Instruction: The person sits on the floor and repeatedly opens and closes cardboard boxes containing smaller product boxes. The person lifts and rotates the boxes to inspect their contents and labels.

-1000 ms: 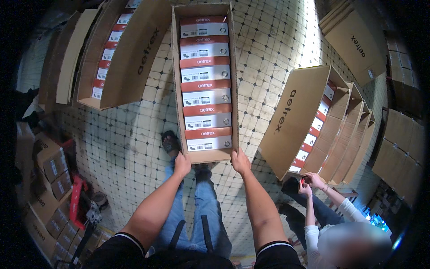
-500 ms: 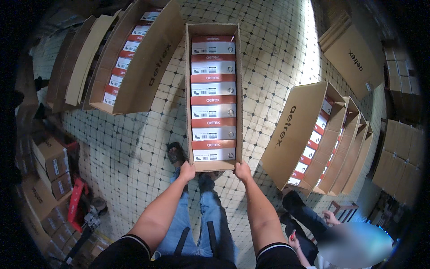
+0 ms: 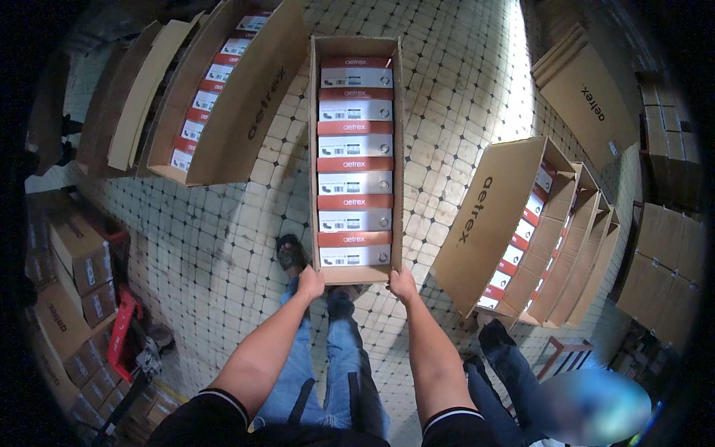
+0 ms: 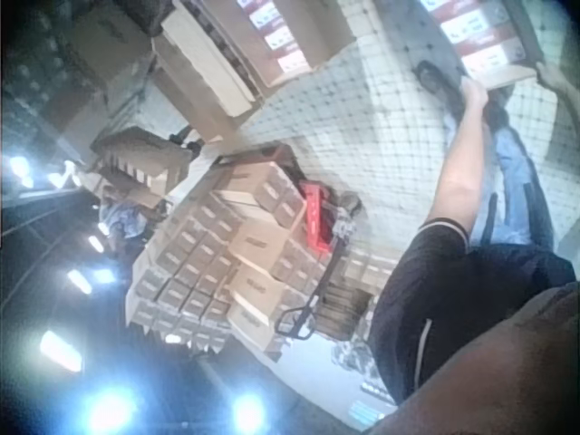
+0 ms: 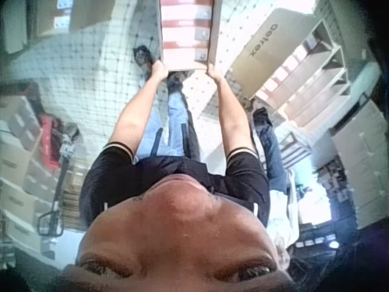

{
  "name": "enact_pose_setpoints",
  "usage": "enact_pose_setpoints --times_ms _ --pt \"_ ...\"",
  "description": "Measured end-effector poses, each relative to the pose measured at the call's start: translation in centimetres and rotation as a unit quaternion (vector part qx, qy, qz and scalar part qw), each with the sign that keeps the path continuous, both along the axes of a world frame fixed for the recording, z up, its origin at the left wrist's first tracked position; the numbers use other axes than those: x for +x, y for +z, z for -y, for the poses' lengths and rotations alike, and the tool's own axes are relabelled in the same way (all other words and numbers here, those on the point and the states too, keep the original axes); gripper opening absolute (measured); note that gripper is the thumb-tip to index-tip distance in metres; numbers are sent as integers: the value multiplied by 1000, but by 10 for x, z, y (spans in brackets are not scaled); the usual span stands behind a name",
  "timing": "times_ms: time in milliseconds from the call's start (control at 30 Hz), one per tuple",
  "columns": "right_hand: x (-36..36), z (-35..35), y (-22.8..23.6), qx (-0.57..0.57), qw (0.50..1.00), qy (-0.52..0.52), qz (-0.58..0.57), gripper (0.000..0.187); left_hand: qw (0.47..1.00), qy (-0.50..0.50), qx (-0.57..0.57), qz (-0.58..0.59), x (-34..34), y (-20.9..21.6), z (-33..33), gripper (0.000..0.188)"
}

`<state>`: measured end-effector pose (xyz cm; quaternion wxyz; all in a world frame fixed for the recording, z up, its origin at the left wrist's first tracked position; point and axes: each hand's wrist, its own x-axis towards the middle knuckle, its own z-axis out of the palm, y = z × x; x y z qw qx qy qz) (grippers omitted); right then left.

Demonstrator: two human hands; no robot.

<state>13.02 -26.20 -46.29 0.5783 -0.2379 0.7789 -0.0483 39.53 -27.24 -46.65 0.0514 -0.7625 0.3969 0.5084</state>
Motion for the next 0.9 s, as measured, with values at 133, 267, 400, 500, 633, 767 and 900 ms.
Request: enact_pose_setpoints --times_ms 133,267,400,500,633,767,900 --pt "5 25 42 11 999 35 30 29 998 9 -61 -1 14 42 27 35" --pt "8 102 141 -24 995 95 33 37 985 55 -160 -21 22 140 93 29" --pt "4 223 244 -204 967 152 26 41 939 104 -316 -91 25 238 199 39" --pt "12 313 290 -319 947 33 24 55 855 55 -512 -65 17 272 287 42" --pt "36 395 315 -453 797 167 -362 66 820 -60 -556 122 19 279 400 58" --pt "35 460 324 -383 786 213 -437 65 731 41 -679 55 5 264 466 47" --pt "24 494 313 -339 780 240 -469 64 740 65 -668 48 5 258 497 41"
